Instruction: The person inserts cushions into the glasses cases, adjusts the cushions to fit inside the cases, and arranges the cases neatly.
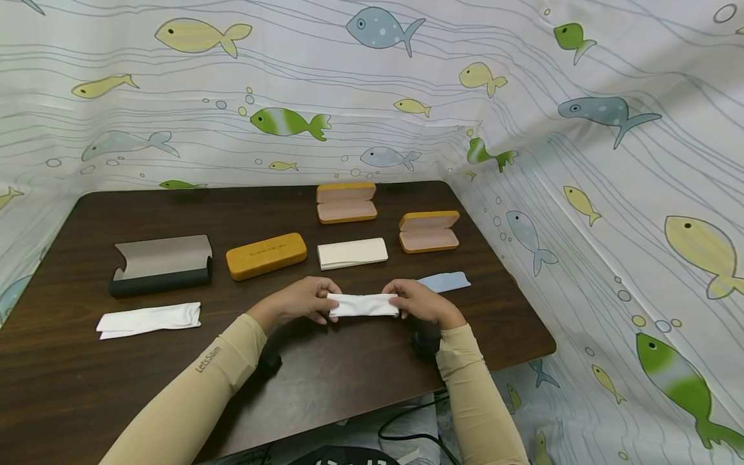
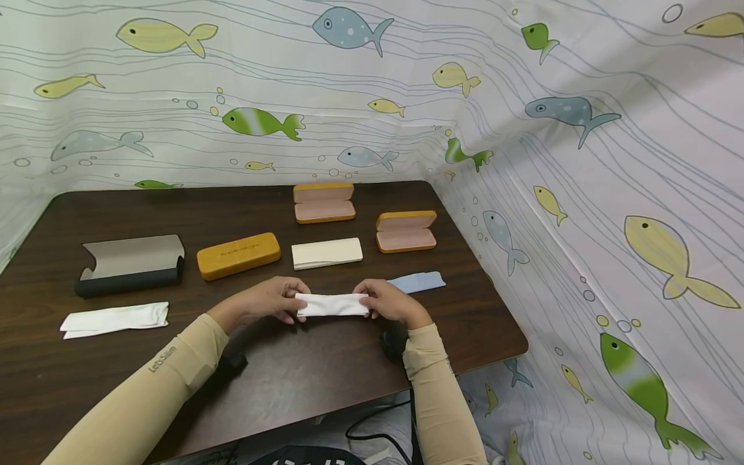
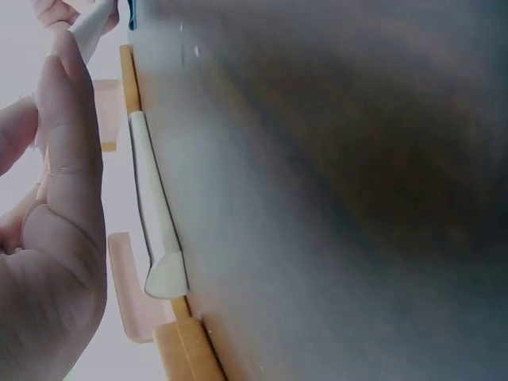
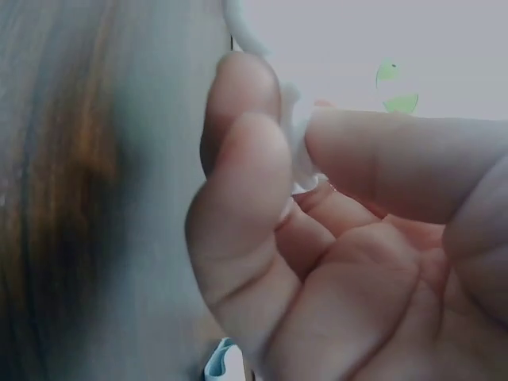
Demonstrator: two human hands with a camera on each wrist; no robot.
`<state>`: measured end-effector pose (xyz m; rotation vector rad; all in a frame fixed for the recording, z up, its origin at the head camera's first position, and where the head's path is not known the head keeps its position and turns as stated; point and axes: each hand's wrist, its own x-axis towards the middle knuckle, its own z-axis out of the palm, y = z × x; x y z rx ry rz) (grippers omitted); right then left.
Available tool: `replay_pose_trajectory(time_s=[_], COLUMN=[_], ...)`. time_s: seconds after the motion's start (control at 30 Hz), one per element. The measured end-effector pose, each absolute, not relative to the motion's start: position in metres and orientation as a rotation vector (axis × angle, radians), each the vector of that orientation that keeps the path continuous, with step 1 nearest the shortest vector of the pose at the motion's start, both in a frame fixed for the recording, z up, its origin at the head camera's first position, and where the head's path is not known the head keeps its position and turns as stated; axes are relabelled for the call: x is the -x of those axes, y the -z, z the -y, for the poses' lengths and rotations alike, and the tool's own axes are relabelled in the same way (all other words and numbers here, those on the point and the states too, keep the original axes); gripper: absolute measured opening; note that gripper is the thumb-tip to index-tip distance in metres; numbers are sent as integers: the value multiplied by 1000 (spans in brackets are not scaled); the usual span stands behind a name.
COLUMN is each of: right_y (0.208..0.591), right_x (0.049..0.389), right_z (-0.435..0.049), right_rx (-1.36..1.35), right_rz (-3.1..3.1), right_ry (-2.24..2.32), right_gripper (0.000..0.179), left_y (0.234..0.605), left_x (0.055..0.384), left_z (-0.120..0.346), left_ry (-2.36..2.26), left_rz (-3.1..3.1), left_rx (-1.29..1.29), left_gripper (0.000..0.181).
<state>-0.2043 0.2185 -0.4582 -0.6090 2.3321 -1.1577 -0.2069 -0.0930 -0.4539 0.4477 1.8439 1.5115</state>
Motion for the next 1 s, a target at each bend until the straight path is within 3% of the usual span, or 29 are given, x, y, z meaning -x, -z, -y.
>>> replay_pose_trajectory(time_s=[1.0], right_y=[448], right_x=[247], right_z=[-206], right_rx=[437], right_rz=[-2278], right_ry=[1320], right_gripper=[19], left_y=[447], left_x=[236], left_z=[106], left_ry=[-1645], left_rz=[-1805], left_rx=[-340], left_gripper=[30])
